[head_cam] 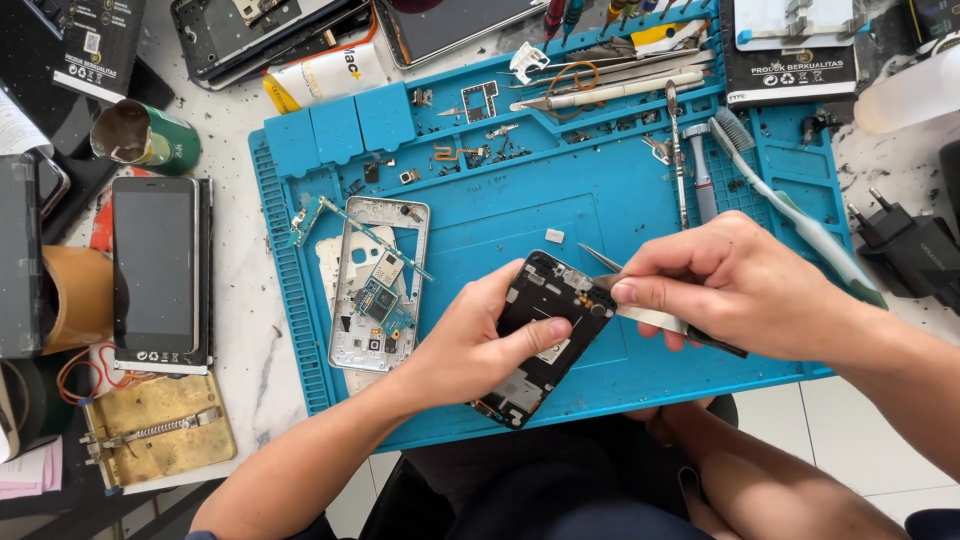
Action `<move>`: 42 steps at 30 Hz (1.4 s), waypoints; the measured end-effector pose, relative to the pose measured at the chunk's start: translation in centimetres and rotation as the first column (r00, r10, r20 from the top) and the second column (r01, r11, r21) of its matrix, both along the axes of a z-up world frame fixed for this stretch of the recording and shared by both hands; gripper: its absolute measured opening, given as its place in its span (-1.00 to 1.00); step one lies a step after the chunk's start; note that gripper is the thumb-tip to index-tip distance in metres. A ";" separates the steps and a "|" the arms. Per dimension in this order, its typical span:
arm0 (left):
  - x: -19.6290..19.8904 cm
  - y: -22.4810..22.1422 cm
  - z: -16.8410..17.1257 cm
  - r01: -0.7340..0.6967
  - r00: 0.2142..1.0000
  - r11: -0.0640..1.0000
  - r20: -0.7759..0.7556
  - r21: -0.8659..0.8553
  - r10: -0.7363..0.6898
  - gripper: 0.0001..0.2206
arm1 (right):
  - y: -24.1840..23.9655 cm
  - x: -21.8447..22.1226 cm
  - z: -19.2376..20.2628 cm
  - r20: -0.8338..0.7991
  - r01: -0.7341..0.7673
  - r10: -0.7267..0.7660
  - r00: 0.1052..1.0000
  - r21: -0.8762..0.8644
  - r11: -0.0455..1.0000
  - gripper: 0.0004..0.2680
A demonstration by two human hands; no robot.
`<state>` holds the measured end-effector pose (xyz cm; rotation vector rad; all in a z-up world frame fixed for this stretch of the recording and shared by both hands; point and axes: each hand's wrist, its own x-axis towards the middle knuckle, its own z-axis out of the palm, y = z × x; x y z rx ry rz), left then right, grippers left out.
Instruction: The person uses a curved metal pry tool to carefully separate the screen assembly from the back housing of a disassembled smartphone. They work along the edges of the device, prying and lifting the screen to detach it from the frame.
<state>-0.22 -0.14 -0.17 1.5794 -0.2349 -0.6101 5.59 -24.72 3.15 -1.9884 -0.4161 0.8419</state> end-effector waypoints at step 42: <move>0.2 1.1 -0.2 -0.211 0.760 0.849 -0.627 -0.485 -0.170 -0.64 | 1.9 -0.7 4.6 0.793 -0.371 -0.021 0.609 0.309 0.876 -0.75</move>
